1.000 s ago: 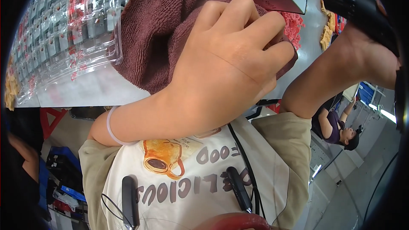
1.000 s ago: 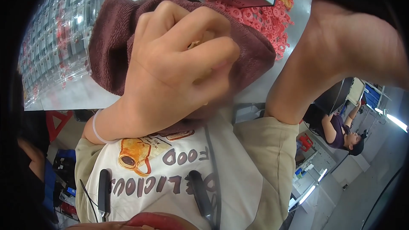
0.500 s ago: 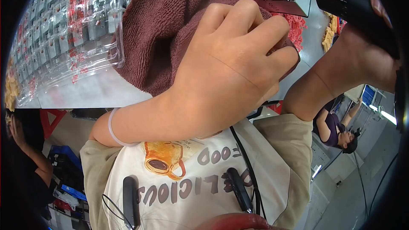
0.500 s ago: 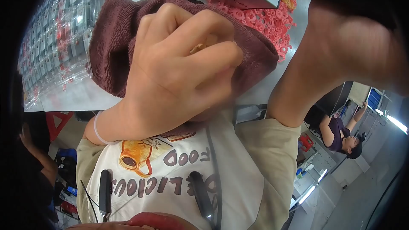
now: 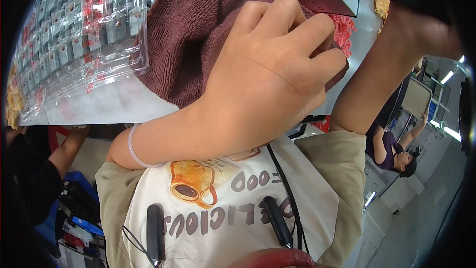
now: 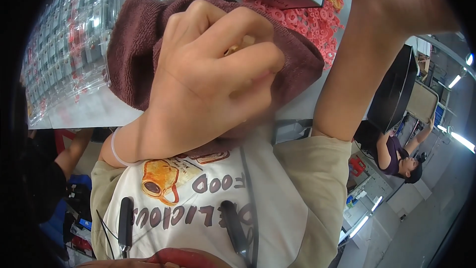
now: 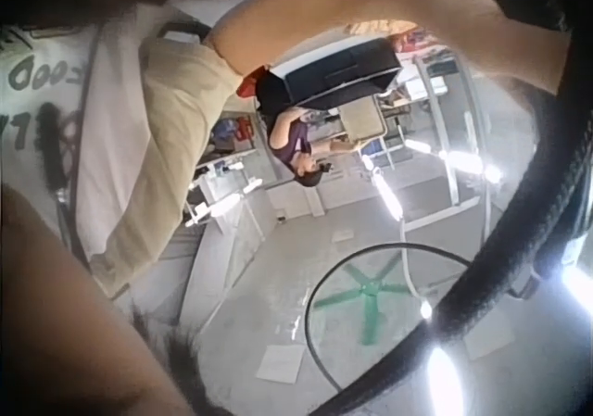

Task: The person assembles plastic casings by inserting small motors and plastic pieces and securing them with screws using an electric screwdriver, setting completed units aside.

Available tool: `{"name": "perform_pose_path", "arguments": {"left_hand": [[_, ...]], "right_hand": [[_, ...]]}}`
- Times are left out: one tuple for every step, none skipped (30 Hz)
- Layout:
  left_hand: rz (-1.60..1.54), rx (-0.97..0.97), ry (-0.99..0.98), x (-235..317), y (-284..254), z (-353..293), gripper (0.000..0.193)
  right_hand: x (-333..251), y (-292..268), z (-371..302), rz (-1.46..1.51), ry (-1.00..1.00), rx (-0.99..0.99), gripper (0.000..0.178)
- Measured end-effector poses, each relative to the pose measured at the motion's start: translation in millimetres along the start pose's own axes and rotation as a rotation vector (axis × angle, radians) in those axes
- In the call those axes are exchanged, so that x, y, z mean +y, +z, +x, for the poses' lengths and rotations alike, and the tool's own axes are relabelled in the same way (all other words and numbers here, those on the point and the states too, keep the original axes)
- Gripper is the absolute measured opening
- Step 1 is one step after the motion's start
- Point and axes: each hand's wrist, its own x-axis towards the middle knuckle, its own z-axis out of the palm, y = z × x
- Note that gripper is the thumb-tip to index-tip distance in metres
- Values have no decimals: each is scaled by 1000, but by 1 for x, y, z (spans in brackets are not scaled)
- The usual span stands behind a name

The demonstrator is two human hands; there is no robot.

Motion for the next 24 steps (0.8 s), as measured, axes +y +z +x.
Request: {"name": "perform_pose_path", "arguments": {"left_hand": [[4, 1, -5, 0, 0, 0, 19], [7, 1, -10, 0, 1, 0, 19], [11, 3, -12, -1, 0, 0, 19], [7, 1, -11, 0, 0, 0, 19], [2, -1, -10, 0, 0, 0, 19], [3, -4, -7, 0, -1, 0, 19], [8, -1, -5, 1, -1, 0, 19], [14, 3, -3, 1, -2, 0, 19], [16, -2, 0, 1, -1, 0, 19], [23, 5, 6, 1, -1, 0, 20], [31, 12, 13, 0, 0, 0, 20], [36, 14, 14, 0, 1, 0, 20], [45, 21, 15, 0, 1, 0, 20], [54, 29, 14, 0, 1, 0, 19], [56, 30, 15, 0, 1, 0, 19], [53, 32, 16, 1, 1, 0, 19], [49, 33, 16, 1, 1, 0, 19], [50, 32, 15, 2, 1, -1, 19], [45, 37, 23, 2, 1, -1, 19], [38, 41, 30, 2, 1, -1, 19], [38, 40, 29, 2, 1, -2, 19], [35, 31, 27, 2, 1, -2, 19], [31, 21, 25, 2, 0, -2, 19], [28, 21, 27, 3, 0, -2, 19]], "right_hand": [[2, 31, -18, 4, -1, -2, 13], [0, 46, -27, 9, -2, -3, 13], [-6, 51, -31, 13, -3, -5, 13], [-13, 56, -36, 13, -4, -3, 13], [-15, 65, -46, 13, -5, 0, 13], [-20, 71, -52, 13, -9, 4, 13], [-22, 68, -53, 14, -14, 8, 13], [-23, 55, -46, 14, -19, 12, 13], [-23, 58, -50, 15, -23, 18, 13], [-23, 80, -63, 18, -29, 22, 13], [-23, 90, -69, 20, -34, 26, 13], [-25, 95, -68, 26, -39, 26, 13], [-26, 102, -70, 32, -44, 25, 13], [-27, 111, -80, 37, -48, 24, 13], [-28, 132, -93, 39, -51, 24, 13], [-28, 145, -101, 39, -56, 27, 14], [-23, 147, -101, 38, -60, 30, 14], [-17, 152, -103, 40, -61, 32, 14], [-18, 152, -104, 40, -63, 34, 14], [-24, 152, -107, 40, -64, 36, 14], [-30, 146, -107, 40, -65, 37, 14], [-36, 151, -113, 40, -66, 39, 14], [-42, 141, -111, 37, -66, 41, 14], [-53, 116, -100, 34, -70, 42, 14]]}}
